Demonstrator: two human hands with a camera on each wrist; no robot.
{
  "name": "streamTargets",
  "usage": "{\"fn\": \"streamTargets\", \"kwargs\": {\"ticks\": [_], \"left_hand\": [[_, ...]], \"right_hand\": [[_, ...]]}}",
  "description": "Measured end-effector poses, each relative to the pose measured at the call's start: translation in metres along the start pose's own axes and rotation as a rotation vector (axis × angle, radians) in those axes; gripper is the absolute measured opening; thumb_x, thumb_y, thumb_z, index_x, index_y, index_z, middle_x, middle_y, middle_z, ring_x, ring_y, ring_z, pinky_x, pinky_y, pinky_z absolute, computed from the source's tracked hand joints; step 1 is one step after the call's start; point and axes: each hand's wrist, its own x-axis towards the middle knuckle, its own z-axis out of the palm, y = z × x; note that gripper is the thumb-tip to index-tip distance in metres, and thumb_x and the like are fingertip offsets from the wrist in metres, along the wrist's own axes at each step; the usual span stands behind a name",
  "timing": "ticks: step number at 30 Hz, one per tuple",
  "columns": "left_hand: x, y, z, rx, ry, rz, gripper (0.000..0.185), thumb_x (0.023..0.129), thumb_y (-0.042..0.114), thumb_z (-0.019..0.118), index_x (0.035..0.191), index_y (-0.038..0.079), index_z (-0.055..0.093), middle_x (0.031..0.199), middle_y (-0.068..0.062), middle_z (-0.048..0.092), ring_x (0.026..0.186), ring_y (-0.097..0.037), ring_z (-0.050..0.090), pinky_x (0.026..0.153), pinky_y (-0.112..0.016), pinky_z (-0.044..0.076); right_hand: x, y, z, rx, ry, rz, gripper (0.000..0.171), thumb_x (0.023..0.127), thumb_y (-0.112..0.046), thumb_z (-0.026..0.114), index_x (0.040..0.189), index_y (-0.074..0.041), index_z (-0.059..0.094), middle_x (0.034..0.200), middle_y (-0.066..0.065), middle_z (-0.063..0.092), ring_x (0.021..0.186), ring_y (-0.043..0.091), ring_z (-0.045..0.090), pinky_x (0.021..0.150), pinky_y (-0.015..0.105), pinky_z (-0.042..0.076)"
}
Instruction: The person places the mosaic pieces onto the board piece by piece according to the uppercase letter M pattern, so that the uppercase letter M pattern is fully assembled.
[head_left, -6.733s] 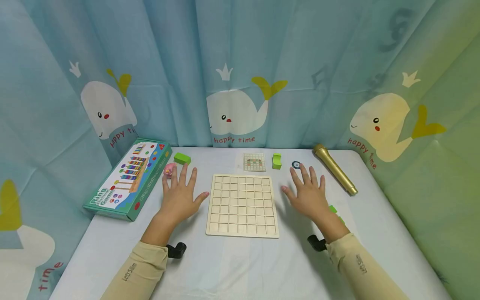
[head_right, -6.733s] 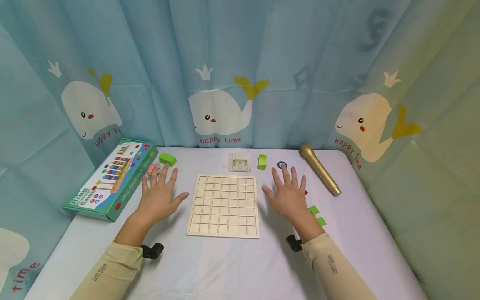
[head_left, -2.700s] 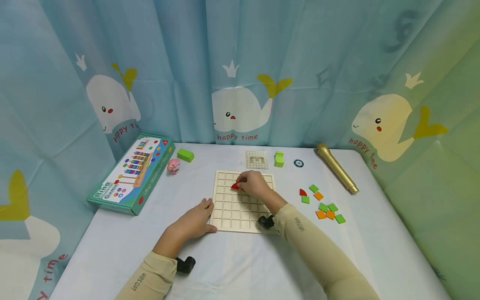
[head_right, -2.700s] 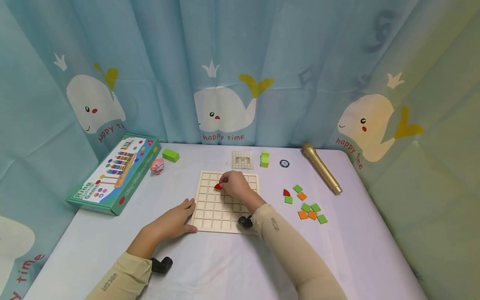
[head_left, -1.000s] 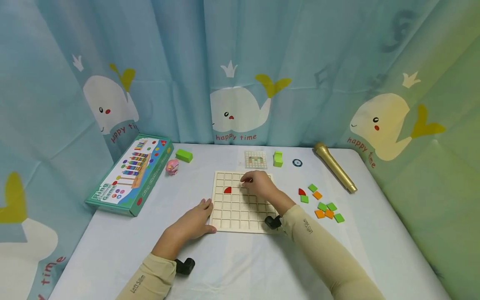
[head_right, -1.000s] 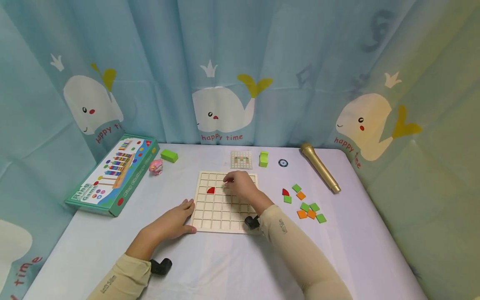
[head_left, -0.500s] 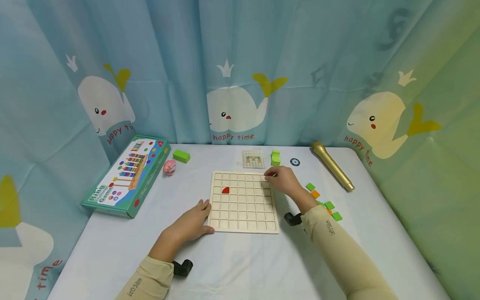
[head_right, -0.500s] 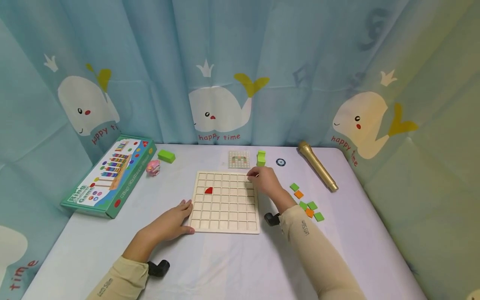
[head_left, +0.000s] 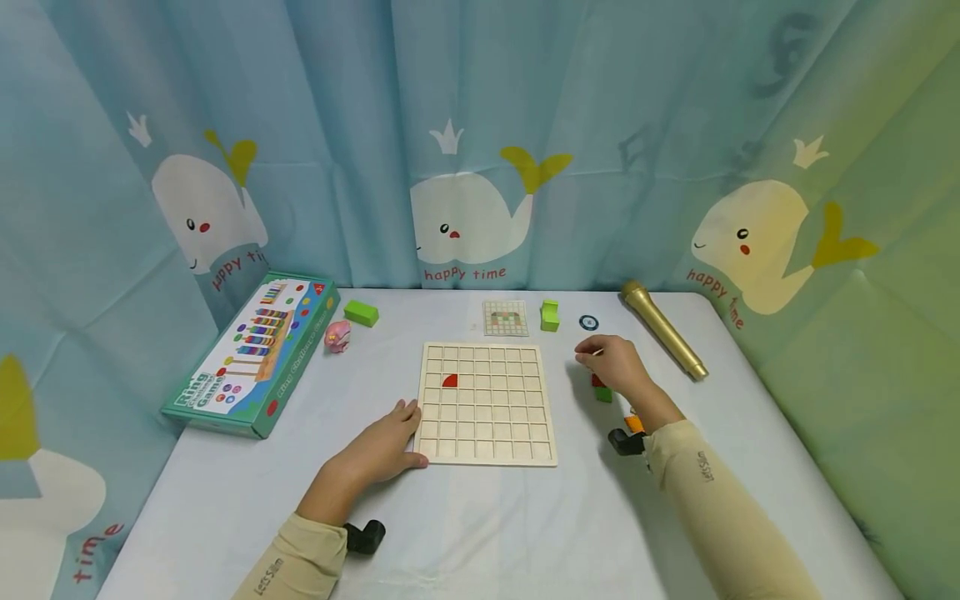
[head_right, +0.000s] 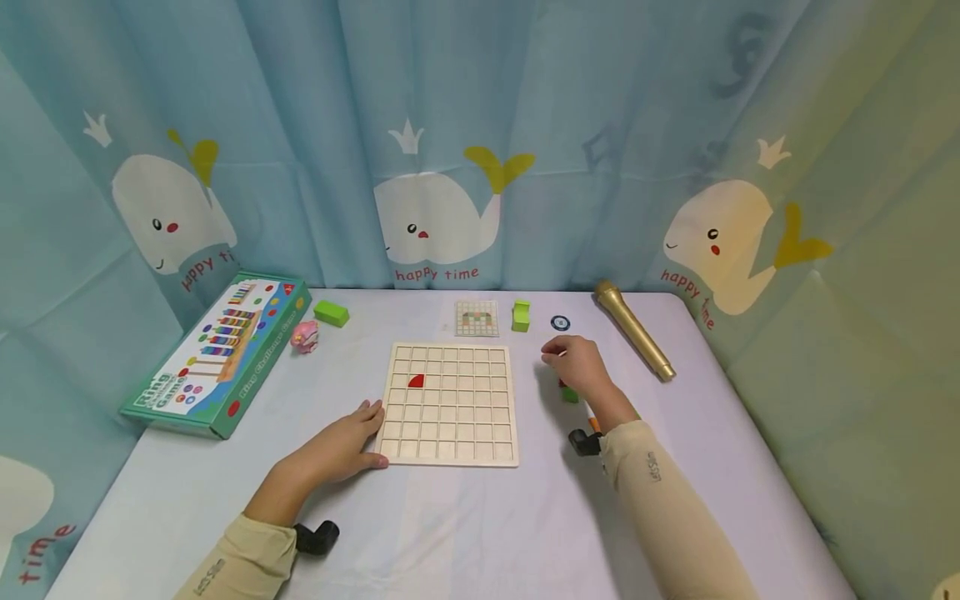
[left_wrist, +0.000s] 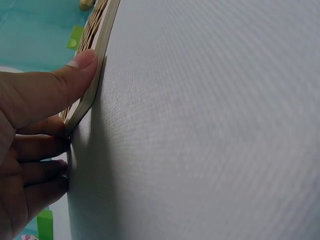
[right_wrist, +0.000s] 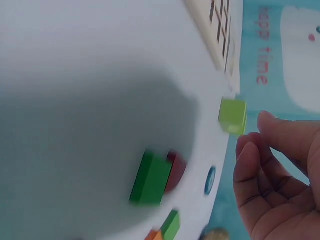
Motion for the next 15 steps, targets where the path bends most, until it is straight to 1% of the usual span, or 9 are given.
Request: {"fn": "streamTargets", "kwargs": {"ticks": [2, 3, 4, 7, 9, 11, 13, 15], "left_hand": [[0.000, 0.000, 0.000, -0.002, -0.004, -0.003, 0.084, 0.087, 0.033, 0.080, 0.147, -0.011, 0.041, 0.157, -0.023, 0.035, 0.148, -0.040, 0.027, 0.116, -0.048, 0.030], [0.001, -0.001, 0.000, -0.001, -0.007, -0.005, 0.084, 0.087, 0.033, 0.080, 0.148, -0.011, 0.041, 0.157, -0.023, 0.035, 0.148, -0.040, 0.026, 0.116, -0.048, 0.030], [0.001, -0.001, 0.001, -0.001, -0.009, -0.006, 0.084, 0.087, 0.033, 0.079, 0.148, -0.011, 0.041, 0.158, -0.023, 0.035, 0.148, -0.040, 0.026, 0.116, -0.048, 0.030], [0.001, -0.002, 0.001, 0.001, -0.021, -0.018, 0.085, 0.088, 0.034, 0.079, 0.149, -0.009, 0.040, 0.159, -0.021, 0.033, 0.149, -0.039, 0.025, 0.117, -0.048, 0.030], [0.001, -0.002, 0.002, -0.002, -0.024, -0.019, 0.085, 0.088, 0.035, 0.078, 0.149, -0.009, 0.040, 0.159, -0.021, 0.033, 0.149, -0.038, 0.025, 0.117, -0.048, 0.030], [0.001, -0.002, 0.002, -0.003, -0.027, -0.022, 0.085, 0.088, 0.035, 0.078, 0.149, -0.009, 0.039, 0.159, -0.021, 0.033, 0.149, -0.038, 0.025, 0.117, -0.047, 0.030], [0.001, -0.002, 0.002, -0.007, -0.026, -0.022, 0.084, 0.088, 0.034, 0.078, 0.149, -0.009, 0.040, 0.159, -0.021, 0.033, 0.149, -0.038, 0.025, 0.117, -0.048, 0.030], [0.000, -0.001, 0.002, -0.009, -0.028, -0.025, 0.085, 0.088, 0.034, 0.079, 0.149, -0.009, 0.040, 0.159, -0.021, 0.033, 0.149, -0.038, 0.025, 0.117, -0.047, 0.030]], "right_hand": [[-0.001, 0.007, -0.004, -0.019, 0.013, 0.013, 0.022, 0.100, -0.017, 0.065, 0.112, 0.000, 0.073, 0.101, 0.015, 0.071, 0.085, 0.026, 0.064, 0.066, 0.032, 0.053], [-0.002, 0.010, -0.006, -0.023, 0.015, 0.020, 0.021, 0.100, -0.017, 0.065, 0.111, -0.001, 0.073, 0.102, 0.015, 0.071, 0.085, 0.026, 0.064, 0.065, 0.032, 0.053], [-0.003, 0.014, -0.008, -0.031, 0.016, 0.028, 0.021, 0.100, -0.017, 0.065, 0.111, -0.001, 0.072, 0.102, 0.015, 0.071, 0.085, 0.025, 0.063, 0.065, 0.032, 0.052], [-0.005, 0.023, -0.014, -0.041, 0.025, 0.045, 0.021, 0.099, -0.017, 0.065, 0.111, -0.001, 0.072, 0.102, 0.016, 0.070, 0.075, 0.027, 0.062, 0.060, 0.032, 0.050], [-0.007, 0.029, -0.018, -0.056, 0.031, 0.044, 0.021, 0.099, -0.017, 0.065, 0.111, 0.000, 0.071, 0.103, 0.017, 0.069, 0.075, 0.027, 0.060, 0.060, 0.032, 0.050], [-0.008, 0.035, -0.020, -0.075, 0.039, 0.039, 0.021, 0.098, -0.016, 0.066, 0.111, 0.001, 0.071, 0.105, 0.019, 0.069, 0.078, 0.029, 0.061, 0.062, 0.032, 0.050], [-0.010, 0.042, -0.023, -0.100, 0.043, 0.025, 0.022, 0.098, -0.016, 0.066, 0.110, 0.002, 0.071, 0.108, 0.020, 0.068, 0.087, 0.029, 0.060, 0.068, 0.033, 0.050], [-0.011, 0.047, -0.025, -0.110, 0.045, 0.030, 0.022, 0.097, -0.016, 0.067, 0.109, 0.002, 0.072, 0.110, 0.021, 0.068, 0.090, 0.031, 0.060, 0.071, 0.035, 0.050]]}}
